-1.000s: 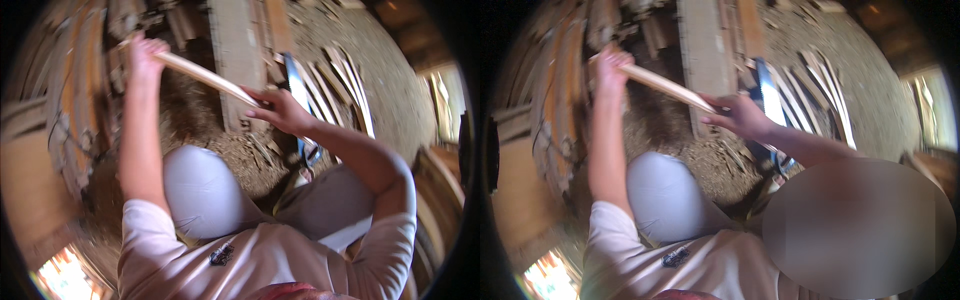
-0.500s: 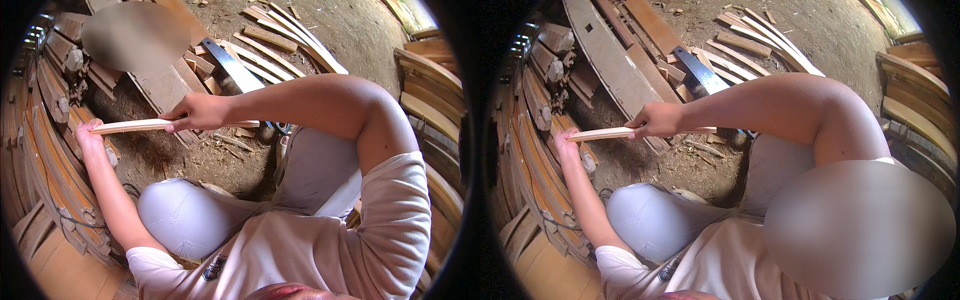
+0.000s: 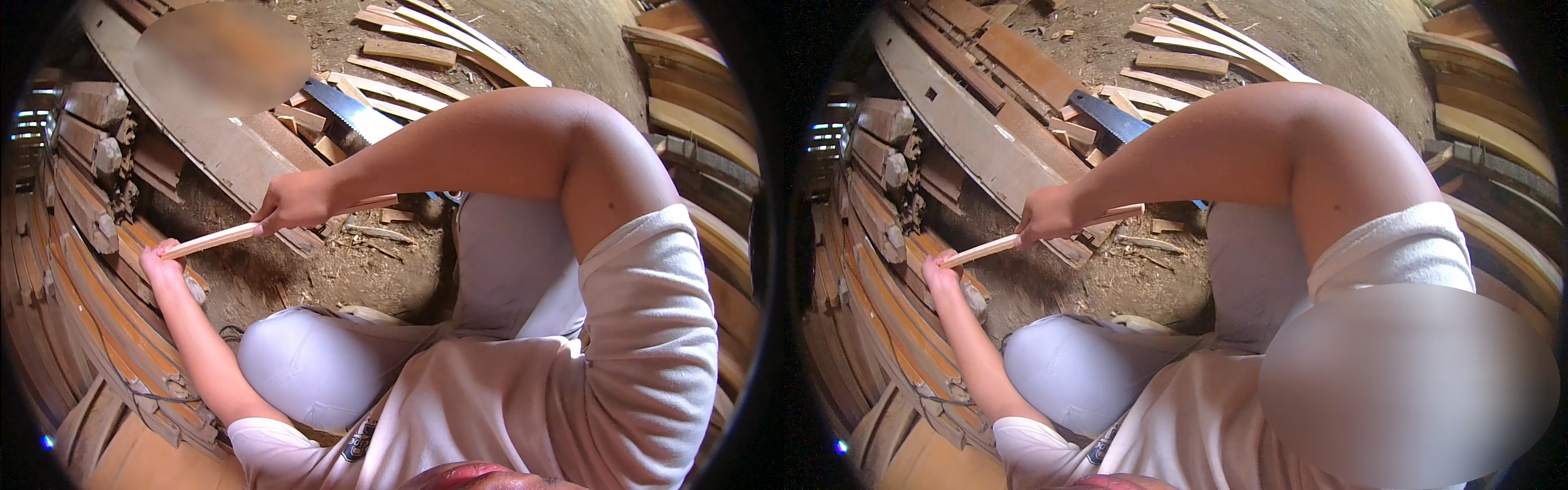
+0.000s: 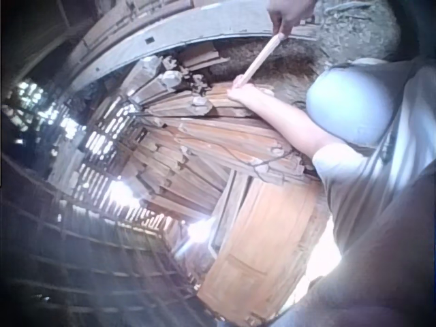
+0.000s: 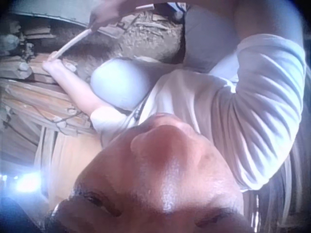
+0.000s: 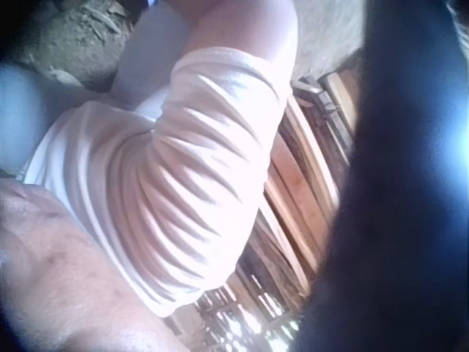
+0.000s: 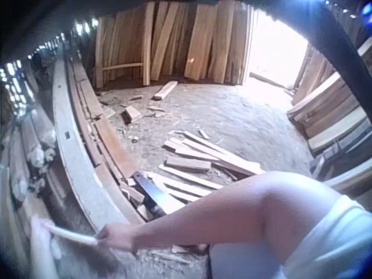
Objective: The person sits on the ground and uses a hand saw to cut thin wooden strips into smaller pieces. They repeatedly pick up a strip, saw it, and then bend the resulting piece to test its flexibility before placing it aside.
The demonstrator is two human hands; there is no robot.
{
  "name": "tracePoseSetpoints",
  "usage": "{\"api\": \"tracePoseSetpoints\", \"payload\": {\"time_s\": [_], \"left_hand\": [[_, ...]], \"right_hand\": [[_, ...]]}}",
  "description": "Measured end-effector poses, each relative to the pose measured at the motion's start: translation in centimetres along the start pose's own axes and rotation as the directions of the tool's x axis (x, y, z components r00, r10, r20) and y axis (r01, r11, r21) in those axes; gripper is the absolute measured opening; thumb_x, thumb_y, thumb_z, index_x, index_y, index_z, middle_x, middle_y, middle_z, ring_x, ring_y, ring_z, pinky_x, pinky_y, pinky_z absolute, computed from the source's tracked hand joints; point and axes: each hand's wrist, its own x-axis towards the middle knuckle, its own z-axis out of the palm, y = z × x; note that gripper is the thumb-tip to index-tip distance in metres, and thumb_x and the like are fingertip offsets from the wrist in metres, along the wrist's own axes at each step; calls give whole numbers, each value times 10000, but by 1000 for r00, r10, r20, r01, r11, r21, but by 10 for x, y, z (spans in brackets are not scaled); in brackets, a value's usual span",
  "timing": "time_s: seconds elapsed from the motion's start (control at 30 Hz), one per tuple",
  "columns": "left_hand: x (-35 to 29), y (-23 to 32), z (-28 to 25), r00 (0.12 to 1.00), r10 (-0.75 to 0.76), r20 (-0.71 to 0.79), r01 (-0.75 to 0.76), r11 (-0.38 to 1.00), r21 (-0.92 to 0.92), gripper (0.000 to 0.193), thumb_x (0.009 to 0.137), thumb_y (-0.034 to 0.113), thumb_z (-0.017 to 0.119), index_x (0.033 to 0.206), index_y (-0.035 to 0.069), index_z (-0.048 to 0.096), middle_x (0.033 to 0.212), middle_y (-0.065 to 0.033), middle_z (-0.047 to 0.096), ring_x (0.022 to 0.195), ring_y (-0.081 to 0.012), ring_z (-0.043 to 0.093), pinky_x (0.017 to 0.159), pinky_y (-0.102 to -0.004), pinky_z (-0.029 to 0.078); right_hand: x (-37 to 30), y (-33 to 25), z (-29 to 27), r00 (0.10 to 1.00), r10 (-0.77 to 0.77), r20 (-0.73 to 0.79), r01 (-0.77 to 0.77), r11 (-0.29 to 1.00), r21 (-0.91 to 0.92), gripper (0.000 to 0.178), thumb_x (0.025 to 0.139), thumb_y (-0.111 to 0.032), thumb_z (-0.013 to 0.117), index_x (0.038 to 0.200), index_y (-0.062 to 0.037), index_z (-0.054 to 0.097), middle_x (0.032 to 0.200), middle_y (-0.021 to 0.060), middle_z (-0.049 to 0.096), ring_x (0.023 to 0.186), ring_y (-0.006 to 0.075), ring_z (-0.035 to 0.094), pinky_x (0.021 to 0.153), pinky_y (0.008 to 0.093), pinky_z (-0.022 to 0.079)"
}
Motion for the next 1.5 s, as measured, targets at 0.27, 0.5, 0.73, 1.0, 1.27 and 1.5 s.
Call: {"api": "tracePoseSetpoints", "payload": {"time_s": [0.27, 0.5, 0.73, 1.0, 1.27, 1.5], "left_hand": [[-18, -6, 13, 999, -26, -24, 26, 1000, -18, 591, 1123, 525, 227, 679, 141, 295, 514, 3, 290, 411, -156, 316, 394, -300, 330], [-23, 18, 2, 997, 15, 81, 2, 979, -204, 564, 1093, 552, 360, 716, 134, 345, 533, -1, 335, 451, -153, 390, 442, -304, 386], [-108, 9, 67, 925, 331, 188, -304, 939, -159, 451, 1095, 420, 432, 770, 156, 265, 602, 19, 251, 472, -120, 271, 441, -275, 269], [-129, 18, 63, 897, 400, 189, -364, 910, -199, 439, 1096, 412, 464, 783, 144, 312, 607, 27, 276, 469, -114, 279, 435, -287, 270], [-9, 44, -34, 972, 165, 166, -123, 964, -236, 463, 1105, 459, 320, 753, 157, 315, 535, 33, 293, 414, -134, 305, 426, -300, 308], [9, 92, -102, 996, 39, -77, -70, 886, -458, 469, 1131, 445, 238, 803, 120, 322, 517, -4, 264, 395, -131, 333, 361, -300, 329]], "right_hand": [[9, 18, 6, 993, -106, -47, 107, 994, 1, 534, 979, -475, 634, 1360, -106, 694, 799, 99, 679, 669, 202, 645, 599, 387, 532], [3, 13, 13, 975, -195, -108, 184, 977, -111, 512, 1029, -489, 589, 1419, -164, 648, 1074, 181, 765, 962, 299, 727, 892, 449, 537], [-23, 5, 10, 931, -316, -182, 297, 947, -123, 546, 1099, -386, 531, 1530, -53, 496, 977, 246, 717, 848, 244, 679, 843, 421, 517], [-29, -23, 4, 956, -286, -72, 267, 943, -196, 553, 1113, -328, 510, 1539, 19, 445, 1023, 251, 711, 906, 258, 685, 900, 403, 514], [-27, -47, -33, 986, -25, 166, 40, 995, -92, 701, 1044, -520, 590, 1574, -82, 455, 910, 76, 670, 760, 138, 650, 718, 316, 537], [-51, -20, -95, 933, -314, 176, 138, 764, 631, 505, 1086, -277, 534, 1506, 2, 511, 1242, 185, 687, 978, 195, 722, 903, 325, 585]]}}
